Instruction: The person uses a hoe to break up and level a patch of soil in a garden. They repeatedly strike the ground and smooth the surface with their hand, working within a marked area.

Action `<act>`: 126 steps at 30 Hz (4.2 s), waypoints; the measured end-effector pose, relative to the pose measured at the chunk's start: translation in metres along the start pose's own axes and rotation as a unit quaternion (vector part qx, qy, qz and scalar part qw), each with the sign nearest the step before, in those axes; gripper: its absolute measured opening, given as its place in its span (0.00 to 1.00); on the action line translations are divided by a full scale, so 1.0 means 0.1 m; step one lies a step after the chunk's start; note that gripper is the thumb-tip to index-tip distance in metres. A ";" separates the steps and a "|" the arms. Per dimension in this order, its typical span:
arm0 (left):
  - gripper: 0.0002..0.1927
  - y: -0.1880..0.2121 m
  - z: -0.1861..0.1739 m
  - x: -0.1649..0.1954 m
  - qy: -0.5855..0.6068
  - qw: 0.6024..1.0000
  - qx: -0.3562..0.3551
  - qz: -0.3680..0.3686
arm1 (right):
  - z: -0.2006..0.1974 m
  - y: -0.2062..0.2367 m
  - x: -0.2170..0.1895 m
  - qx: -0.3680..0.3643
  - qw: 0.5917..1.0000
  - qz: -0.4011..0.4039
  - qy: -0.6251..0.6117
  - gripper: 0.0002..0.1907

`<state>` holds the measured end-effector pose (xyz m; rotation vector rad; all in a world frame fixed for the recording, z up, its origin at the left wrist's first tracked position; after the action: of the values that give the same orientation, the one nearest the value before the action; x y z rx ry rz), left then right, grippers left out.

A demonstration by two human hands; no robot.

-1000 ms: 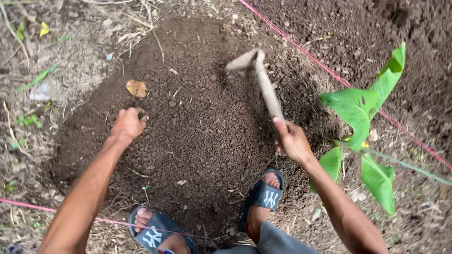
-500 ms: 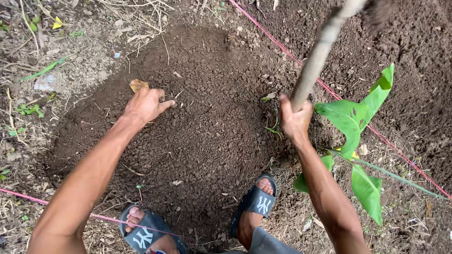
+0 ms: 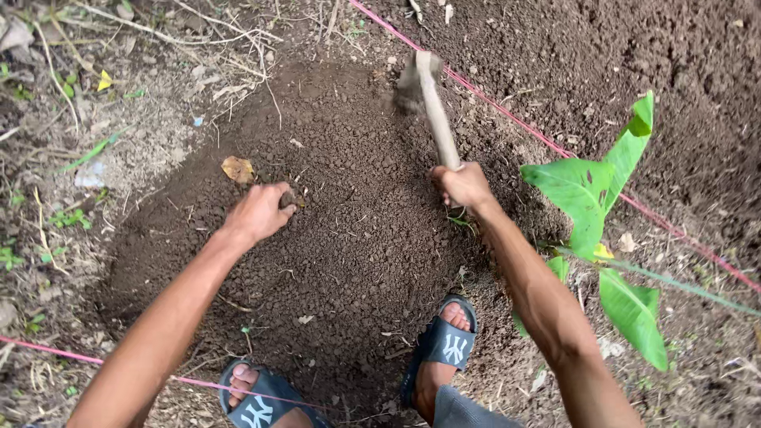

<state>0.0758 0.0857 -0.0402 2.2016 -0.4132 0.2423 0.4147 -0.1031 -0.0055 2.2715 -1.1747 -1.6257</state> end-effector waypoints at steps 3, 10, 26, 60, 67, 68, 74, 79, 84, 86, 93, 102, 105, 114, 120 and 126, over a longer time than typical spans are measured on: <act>0.25 -0.01 0.17 -0.13 -0.024 0.999 -0.017 -0.022 | -0.30 0.18 -0.24 0.079 0.982 -0.161 -0.051 0.09; 0.24 -0.02 0.26 -0.06 -0.074 0.997 -0.002 0.003 | -0.49 0.04 -0.33 0.202 0.857 -0.440 -0.176 0.06; 0.20 0.19 0.11 -0.16 -0.075 0.996 -0.010 -0.052 | -0.59 0.33 -0.41 0.145 0.934 -0.327 0.005 0.07; 0.17 0.05 0.20 -0.17 -0.100 0.994 -0.023 -0.030 | 0.50 0.05 0.23 -0.045 0.995 -0.007 0.092 0.19; 0.16 0.02 0.15 -0.21 -0.081 0.996 -0.020 -0.043 | 0.16 0.09 -0.33 0.121 0.941 -0.314 0.035 0.10; 0.15 0.00 0.15 -0.18 -0.082 0.996 -0.007 -0.028 | 0.20 0.01 -0.33 0.117 0.944 -0.307 -0.013 0.09; 0.16 -0.04 0.21 -0.16 -0.102 0.993 -0.032 -0.050 | 0.56 -0.31 -0.14 0.026 0.991 -0.128 -0.031 0.07; 0.16 -0.04 0.19 -0.20 -0.100 0.995 0.008 0.002 | 0.55 -0.03 0.04 -0.090 0.996 0.026 0.011 0.13; 0.16 -0.06 0.25 -0.27 -0.091 0.995 -0.023 -0.025 | 0.17 0.16 -0.43 0.059 0.965 -0.255 0.034 0.04; 0.14 -0.08 0.28 -0.25 -0.092 0.994 -0.043 -0.043 | 0.12 0.08 -0.56 0.099 0.934 -0.341 -0.039 0.06; 0.13 -0.09 0.27 -0.23 -0.088 0.995 -0.031 -0.044 | 0.60 -0.39 -0.33 0.022 0.971 -0.226 -0.075 0.08; 0.17 -0.06 0.23 -0.26 -0.084 0.996 0.017 -0.008 | 0.28 0.26 -0.06 -0.054 0.996 -0.049 0.051 0.15; 0.14 -0.10 0.25 -0.23 -0.092 0.995 -0.021 -0.027 | 0.16 0.22 -0.35 0.015 0.976 -0.218 0.025 0.09; 0.12 -0.10 0.24 -0.23 -0.087 0.995 -0.018 -0.039 | 0.80 -0.37 -0.23 -0.050 0.995 -0.081 0.006 0.14; 0.14 -0.09 0.27 -0.27 -0.089 0.996 -0.004 -0.013 | 0.60 0.11 -0.14 -0.121 0.991 0.013 0.064 0.23; 0.13 -0.17 0.31 -0.27 -0.076 0.992 -0.069 -0.066 | 0.26 0.08 -0.55 0.027 0.963 -0.264 0.052 0.10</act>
<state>0.0582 0.0766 -0.0802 2.1069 -0.3546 -0.0259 0.3818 -0.0653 0.0293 2.8365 -0.6215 -1.6029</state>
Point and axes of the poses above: each hand's wrist, its own y-axis away from the middle knuckle, its own z-axis out of the palm, x = y × z, the point moved 5 cm from there along -y, towards the middle knuckle, and after that the axes turned 15 degrees about -z, right-handed, at the moved point
